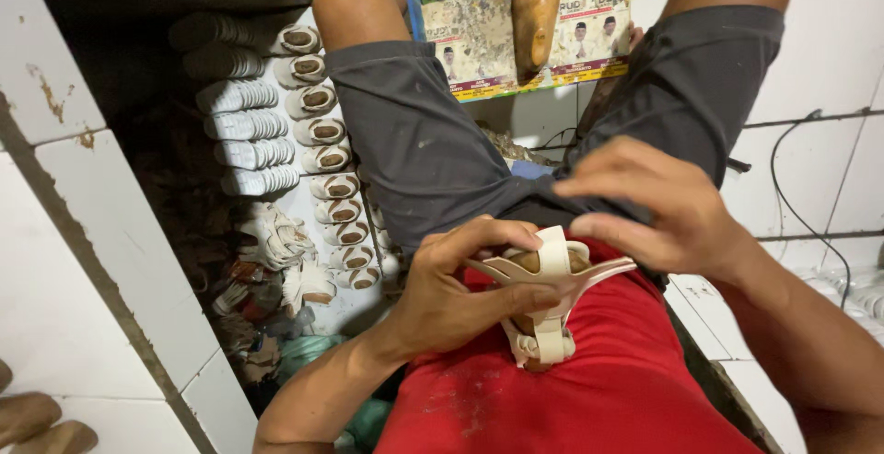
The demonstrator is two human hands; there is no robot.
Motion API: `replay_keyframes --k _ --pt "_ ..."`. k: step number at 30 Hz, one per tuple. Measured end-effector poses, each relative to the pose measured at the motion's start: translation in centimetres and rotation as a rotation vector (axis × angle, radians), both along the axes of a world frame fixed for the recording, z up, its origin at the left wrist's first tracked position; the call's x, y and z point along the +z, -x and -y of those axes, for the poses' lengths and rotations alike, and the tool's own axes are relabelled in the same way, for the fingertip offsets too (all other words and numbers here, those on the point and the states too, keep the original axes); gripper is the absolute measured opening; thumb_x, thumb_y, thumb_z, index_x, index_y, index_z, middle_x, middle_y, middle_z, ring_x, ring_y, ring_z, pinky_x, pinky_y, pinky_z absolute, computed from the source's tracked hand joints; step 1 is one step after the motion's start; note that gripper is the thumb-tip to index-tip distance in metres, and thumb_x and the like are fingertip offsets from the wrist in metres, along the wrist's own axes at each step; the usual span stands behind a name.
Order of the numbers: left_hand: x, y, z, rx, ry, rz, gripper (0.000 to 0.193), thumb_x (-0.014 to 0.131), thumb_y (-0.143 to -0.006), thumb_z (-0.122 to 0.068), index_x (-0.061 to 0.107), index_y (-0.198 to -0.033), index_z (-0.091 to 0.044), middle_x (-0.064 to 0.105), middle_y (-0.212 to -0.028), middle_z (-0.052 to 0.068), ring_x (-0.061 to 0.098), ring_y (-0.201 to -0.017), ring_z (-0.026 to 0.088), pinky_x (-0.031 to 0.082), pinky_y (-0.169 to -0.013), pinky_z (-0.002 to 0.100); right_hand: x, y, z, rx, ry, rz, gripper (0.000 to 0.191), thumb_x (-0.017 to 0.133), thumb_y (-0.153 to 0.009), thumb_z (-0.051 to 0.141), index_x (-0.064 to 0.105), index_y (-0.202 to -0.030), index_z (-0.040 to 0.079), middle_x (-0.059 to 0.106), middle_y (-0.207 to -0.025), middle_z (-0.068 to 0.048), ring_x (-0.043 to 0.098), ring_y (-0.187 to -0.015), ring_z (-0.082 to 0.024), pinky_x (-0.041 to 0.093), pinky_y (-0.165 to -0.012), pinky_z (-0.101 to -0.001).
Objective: The person sits on the floor and assembles sandals by hand. They pick up a sandal sole, place a star-shaped strap piece over it, and fold the strap arms around the sole to form the upper. The person repeats this process for multiple sandals, handling each one individually.
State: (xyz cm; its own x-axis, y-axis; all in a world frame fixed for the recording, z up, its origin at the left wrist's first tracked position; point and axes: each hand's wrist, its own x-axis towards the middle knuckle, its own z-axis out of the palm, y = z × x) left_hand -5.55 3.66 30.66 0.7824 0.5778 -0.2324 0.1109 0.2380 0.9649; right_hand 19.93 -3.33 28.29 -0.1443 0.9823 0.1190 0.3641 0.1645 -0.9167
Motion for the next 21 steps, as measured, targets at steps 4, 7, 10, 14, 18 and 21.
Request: replay_keyframes --k 4,7,10,14,18,21 --pt "0.5 -0.2 0.0 -0.002 -0.002 0.002 0.038 0.090 -0.085 -0.014 0.069 -0.115 -0.006 0.074 -0.116 0.006 0.072 -0.099 0.009 0.059 -0.088 0.026 0.2 -0.9 -1.2 0.172 -0.424 0.082 0.022 0.074 -0.089 0.009 0.068 -0.106 -0.005 0.065 -0.096 -0.015 0.067 -0.085 -0.029 0.056 -0.077 -0.0420" --pt "0.7 -0.3 0.0 0.016 0.056 0.026 0.036 0.089 -0.087 -0.013 0.069 -0.116 -0.006 0.075 -0.118 0.007 0.071 -0.103 0.009 0.059 -0.092 0.026 0.0 -1.0 -1.8 0.215 -0.473 0.048 0.021 0.073 -0.090 0.008 0.068 -0.105 -0.006 0.065 -0.095 -0.015 0.067 -0.083 -0.030 0.057 -0.074 -0.0434" --pt "0.7 -0.2 0.3 0.027 0.040 0.049 0.037 0.088 -0.088 -0.013 0.067 -0.118 -0.005 0.073 -0.117 0.006 0.069 -0.102 0.009 0.057 -0.092 0.026 -0.1 -0.7 -2.0 0.235 -0.454 -0.016 0.021 0.072 -0.090 0.010 0.067 -0.104 -0.006 0.066 -0.095 -0.015 0.068 -0.083 -0.029 0.058 -0.075 -0.0436" --pt "0.7 0.2 0.6 0.021 0.084 0.031 0.038 0.089 -0.089 -0.013 0.068 -0.120 -0.004 0.072 -0.109 0.005 0.068 -0.092 0.008 0.057 -0.089 0.026 -0.2 -0.3 -1.8 0.269 -0.375 -0.119 0.024 0.070 -0.087 0.011 0.067 -0.102 -0.006 0.065 -0.095 -0.015 0.069 -0.084 -0.030 0.058 -0.077 -0.0438" --pt "0.5 0.5 0.8 0.032 0.022 0.046 0.041 0.089 -0.088 -0.014 0.068 -0.121 -0.004 0.072 -0.112 0.007 0.069 -0.094 0.010 0.056 -0.087 0.026 -0.3 0.1 -1.4 0.255 -0.267 -0.177 0.016 0.070 -0.087 0.002 0.068 -0.100 -0.007 0.067 -0.096 -0.016 0.070 -0.085 -0.030 0.059 -0.078 -0.0426" --pt "0.2 0.7 0.7 0.041 0.011 0.067 0.041 0.090 -0.087 -0.013 0.068 -0.121 -0.004 0.073 -0.111 0.007 0.069 -0.092 0.011 0.056 -0.084 0.025 -0.4 0.4 -1.3 0.242 -0.224 -0.196 0.015 0.069 -0.086 -0.001 0.068 -0.100 -0.007 0.067 -0.097 -0.016 0.070 -0.087 -0.031 0.060 -0.080 -0.0428"
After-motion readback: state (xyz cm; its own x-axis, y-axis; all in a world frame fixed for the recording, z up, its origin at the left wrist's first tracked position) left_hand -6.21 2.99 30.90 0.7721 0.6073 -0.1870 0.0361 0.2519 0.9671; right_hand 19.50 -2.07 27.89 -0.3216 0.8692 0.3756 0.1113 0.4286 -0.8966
